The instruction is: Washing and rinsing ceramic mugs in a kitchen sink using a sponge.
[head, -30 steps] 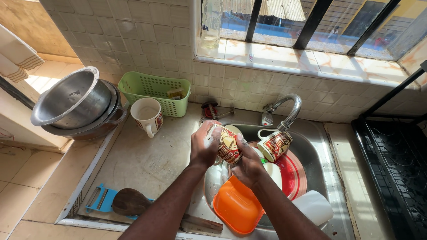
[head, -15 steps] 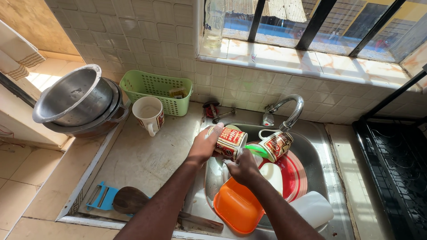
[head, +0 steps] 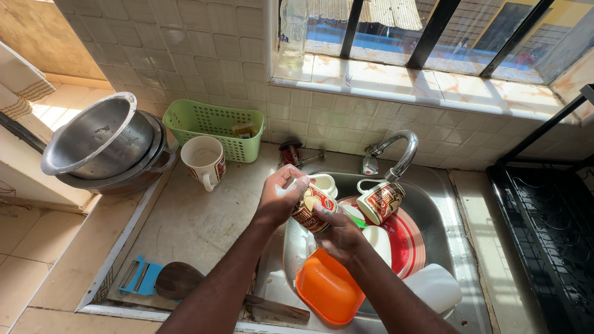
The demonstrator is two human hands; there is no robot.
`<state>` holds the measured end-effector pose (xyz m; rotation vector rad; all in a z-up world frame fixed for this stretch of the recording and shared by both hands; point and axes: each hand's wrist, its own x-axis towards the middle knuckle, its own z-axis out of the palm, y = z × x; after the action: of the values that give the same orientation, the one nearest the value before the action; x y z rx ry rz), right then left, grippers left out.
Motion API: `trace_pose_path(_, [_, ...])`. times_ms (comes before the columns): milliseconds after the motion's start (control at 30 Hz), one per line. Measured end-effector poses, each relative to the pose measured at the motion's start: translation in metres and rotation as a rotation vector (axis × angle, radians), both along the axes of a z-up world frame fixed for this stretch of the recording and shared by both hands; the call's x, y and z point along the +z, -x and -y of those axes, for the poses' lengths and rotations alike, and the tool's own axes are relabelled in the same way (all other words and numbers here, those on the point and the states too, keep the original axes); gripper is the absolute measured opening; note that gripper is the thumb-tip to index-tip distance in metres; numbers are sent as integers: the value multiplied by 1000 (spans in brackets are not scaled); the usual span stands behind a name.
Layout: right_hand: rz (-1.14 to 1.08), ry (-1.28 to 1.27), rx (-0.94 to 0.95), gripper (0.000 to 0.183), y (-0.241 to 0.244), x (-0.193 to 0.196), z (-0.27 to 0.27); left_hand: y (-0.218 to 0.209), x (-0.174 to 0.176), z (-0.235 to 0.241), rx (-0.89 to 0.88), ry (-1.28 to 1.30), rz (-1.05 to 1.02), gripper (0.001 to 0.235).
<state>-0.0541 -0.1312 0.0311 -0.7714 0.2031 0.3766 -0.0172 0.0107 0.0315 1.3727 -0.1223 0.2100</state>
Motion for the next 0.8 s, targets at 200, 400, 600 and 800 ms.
trace_pose_path(200, [39, 106, -28, 39, -11, -16, -2, 5, 2, 3, 9, 69, -16, 25])
trace_pose_path(400, [392, 1537, 227, 35, -41, -112, 24, -11, -14, 2, -122, 221, -406, 43])
trace_pose_path(600, [450, 1478, 161, 17, -33, -71, 19, 2, -5, -4, -210, 227, -244, 65])
trace_pose_path(800, [904, 1314, 241, 11, -118, -283, 87, -7, -13, -10, -178, -226, 257, 73])
